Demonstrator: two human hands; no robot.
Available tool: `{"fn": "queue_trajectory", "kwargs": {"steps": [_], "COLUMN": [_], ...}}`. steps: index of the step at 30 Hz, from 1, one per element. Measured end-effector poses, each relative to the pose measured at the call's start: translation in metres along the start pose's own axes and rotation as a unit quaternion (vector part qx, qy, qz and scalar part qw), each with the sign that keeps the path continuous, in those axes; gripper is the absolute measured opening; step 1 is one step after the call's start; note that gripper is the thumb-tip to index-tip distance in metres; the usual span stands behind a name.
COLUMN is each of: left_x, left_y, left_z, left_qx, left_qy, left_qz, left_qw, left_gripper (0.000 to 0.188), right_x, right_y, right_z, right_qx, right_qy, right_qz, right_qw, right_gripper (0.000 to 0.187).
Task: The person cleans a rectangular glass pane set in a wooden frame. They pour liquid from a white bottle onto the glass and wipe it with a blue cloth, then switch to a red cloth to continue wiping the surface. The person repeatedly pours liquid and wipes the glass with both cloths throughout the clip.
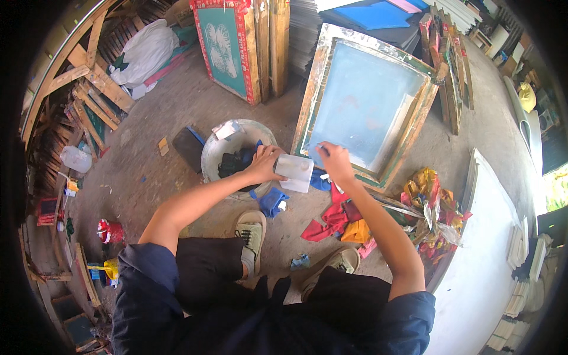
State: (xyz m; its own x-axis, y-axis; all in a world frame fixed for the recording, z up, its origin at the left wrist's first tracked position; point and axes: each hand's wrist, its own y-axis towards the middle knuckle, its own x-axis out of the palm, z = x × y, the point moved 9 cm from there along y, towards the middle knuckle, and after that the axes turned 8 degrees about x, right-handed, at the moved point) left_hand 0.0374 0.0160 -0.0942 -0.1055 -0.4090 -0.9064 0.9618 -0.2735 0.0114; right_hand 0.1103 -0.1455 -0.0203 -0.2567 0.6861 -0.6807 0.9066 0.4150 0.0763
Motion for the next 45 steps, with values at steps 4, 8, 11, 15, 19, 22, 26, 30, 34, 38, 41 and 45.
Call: {"fn": "queue_trajectory", "kwargs": {"steps": [4, 8, 11, 15, 19, 22, 26, 30, 34, 38, 41, 45], "left_x": [-0.009, -0.038, -0.063, -0.107, -0.147, -0.152, -0.148, -0.151, -0.149, -0.146, -0.144, -0.143], "left_y": [0.015, 0.04, 0.055, 0.074, 0.094, 0.109, 0.124, 0.124, 0.123, 0.126, 0.127, 0.129], "left_z": [0.008, 0.032, 0.058, 0.098, 0.125, 0.14, 0.155, 0.147, 0.152, 0.16, 0.164, 0.168], "left_qx": [-0.022, -0.013, -0.011, 0.0, 0.056, 0.092, 0.137, 0.118, 0.136, 0.146, 0.152, 0.161], "left_qy": [-0.107, -0.265, -0.255, -0.154, -0.007, 0.092, 0.19, 0.223, 0.25, 0.27, 0.287, 0.314], "left_qz": [0.052, 0.169, 0.215, 0.281, 0.265, 0.181, 0.111, 0.063, 0.054, 0.047, 0.037, 0.034], "left_qw": [0.993, 0.949, 0.943, 0.947, 0.963, 0.975, 0.966, 0.966, 0.957, 0.951, 0.945, 0.935], "left_gripper": [0.074, 0.063, 0.062, 0.064, 0.066, 0.065, 0.062, 0.061, 0.059, 0.057, 0.056, 0.055], "right_x": [0.009, -0.024, -0.049, -0.094, -0.109, -0.095, -0.052, -0.034, -0.032, -0.029, -0.025, -0.02], "right_y": [-0.012, -0.011, -0.002, 0.01, 0.015, 0.022, 0.04, 0.033, 0.027, 0.026, 0.027, 0.029], "right_z": [-0.018, -0.024, -0.028, -0.029, -0.013, 0.02, 0.081, 0.056, 0.046, 0.049, 0.051, 0.052], "right_qx": [-0.014, -0.164, -0.13, -0.073, 0.039, 0.095, 0.185, 0.212, 0.233, 0.242, 0.244, 0.237], "right_qy": [-0.013, -0.042, -0.024, 0.013, 0.073, 0.099, 0.412, 0.557, 0.577, 0.586, 0.595, 0.609], "right_qz": [-0.048, 0.101, 0.131, 0.194, 0.218, 0.215, 0.132, 0.051, 0.02, 0.021, 0.013, 0.0], "right_qw": [0.999, 0.98, 0.983, 0.978, 0.972, 0.967, 0.882, 0.802, 0.783, 0.773, 0.766, 0.757], "right_gripper": [0.017, 0.024, 0.027, 0.028, 0.03, 0.03, 0.03, 0.033, 0.035, 0.033, 0.028, 0.024]}}
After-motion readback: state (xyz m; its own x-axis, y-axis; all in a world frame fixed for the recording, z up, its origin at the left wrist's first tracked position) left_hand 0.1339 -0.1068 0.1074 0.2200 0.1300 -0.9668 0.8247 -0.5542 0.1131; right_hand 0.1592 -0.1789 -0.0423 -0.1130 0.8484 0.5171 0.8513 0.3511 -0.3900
